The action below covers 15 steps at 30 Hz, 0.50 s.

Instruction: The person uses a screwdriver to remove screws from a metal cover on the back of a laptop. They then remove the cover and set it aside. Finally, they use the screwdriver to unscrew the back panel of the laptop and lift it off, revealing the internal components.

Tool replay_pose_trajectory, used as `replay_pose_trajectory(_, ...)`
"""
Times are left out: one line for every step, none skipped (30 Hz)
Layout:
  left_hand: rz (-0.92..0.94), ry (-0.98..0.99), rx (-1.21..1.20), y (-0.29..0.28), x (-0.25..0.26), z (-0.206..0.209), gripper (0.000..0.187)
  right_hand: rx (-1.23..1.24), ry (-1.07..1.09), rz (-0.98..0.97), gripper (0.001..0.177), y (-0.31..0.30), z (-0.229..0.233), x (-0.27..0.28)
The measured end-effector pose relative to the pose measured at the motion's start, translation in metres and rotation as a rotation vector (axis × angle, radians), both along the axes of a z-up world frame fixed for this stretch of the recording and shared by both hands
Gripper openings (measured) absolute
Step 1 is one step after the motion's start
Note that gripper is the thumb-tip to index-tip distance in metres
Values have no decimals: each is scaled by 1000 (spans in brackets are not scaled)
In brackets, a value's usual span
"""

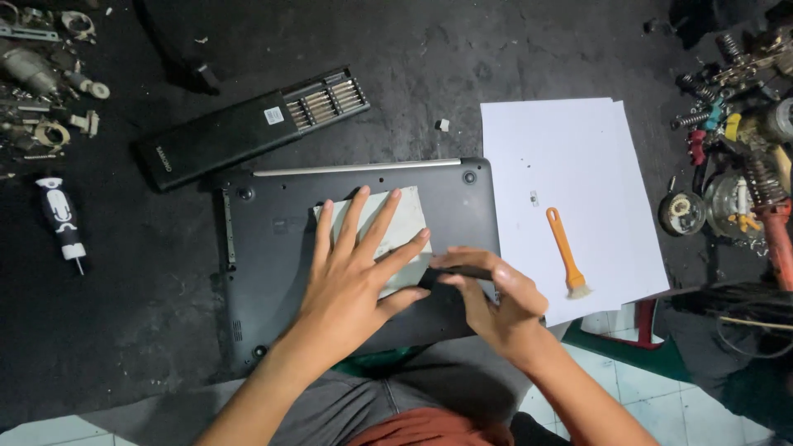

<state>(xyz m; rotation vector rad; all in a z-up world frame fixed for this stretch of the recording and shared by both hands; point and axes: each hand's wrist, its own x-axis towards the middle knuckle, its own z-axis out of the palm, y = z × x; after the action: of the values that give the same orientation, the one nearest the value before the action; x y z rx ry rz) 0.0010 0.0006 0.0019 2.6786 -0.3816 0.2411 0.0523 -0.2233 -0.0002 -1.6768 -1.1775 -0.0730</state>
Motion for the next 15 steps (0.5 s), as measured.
replay_pose_trajectory(-5,5,-26,0,0,1,64,-40,92,-191,57,-4,-15,-6)
replay_pose_trajectory(-11,11,-52,0,0,3,61,-82,185,-381,40,-8,-29,-12)
replay_pose_trajectory(-14,12,-51,0,0,2,61,-81,186,-384,40,-3,-14,-6)
replay_pose_trajectory(-10,15,-19,-1,-1,1,63,-65,71,-227,59,2,2,0)
replay_pose_trajectory(-3,17,13,-1,0,-1,66,-51,-44,-64,78,8,17,7)
replay_pose_trajectory(-2,17,13,0,1,0,66,-50,-45,-63,78,11,15,8)
replay_pose_trajectory(-7,13,-12,0,0,1,66,33,-100,-79,79,13,13,7)
replay_pose_trajectory(-11,9,-38,0,0,1,65,117,-155,-95,82,15,11,7)
replay_pose_trajectory(-12,7,-38,0,0,1,65,117,-156,-95,82,13,6,6)
replay_pose_trajectory(-12,5,-38,0,0,2,63,109,-164,-130,89,11,1,5)
replay_pose_trajectory(-13,5,-38,0,0,2,62,102,-170,-166,96,9,-5,4)
replay_pose_trajectory(-13,5,-37,0,0,2,62,103,-170,-166,96,7,2,5)
replay_pose_trajectory(-12,8,-42,0,-1,1,63,25,-75,-62,93,5,8,5)
replay_pose_trajectory(-11,11,-48,0,-1,1,65,-52,21,41,90,3,15,6)
replay_pose_trajectory(-12,9,-50,0,0,1,65,-54,19,40,90,3,1,-1)
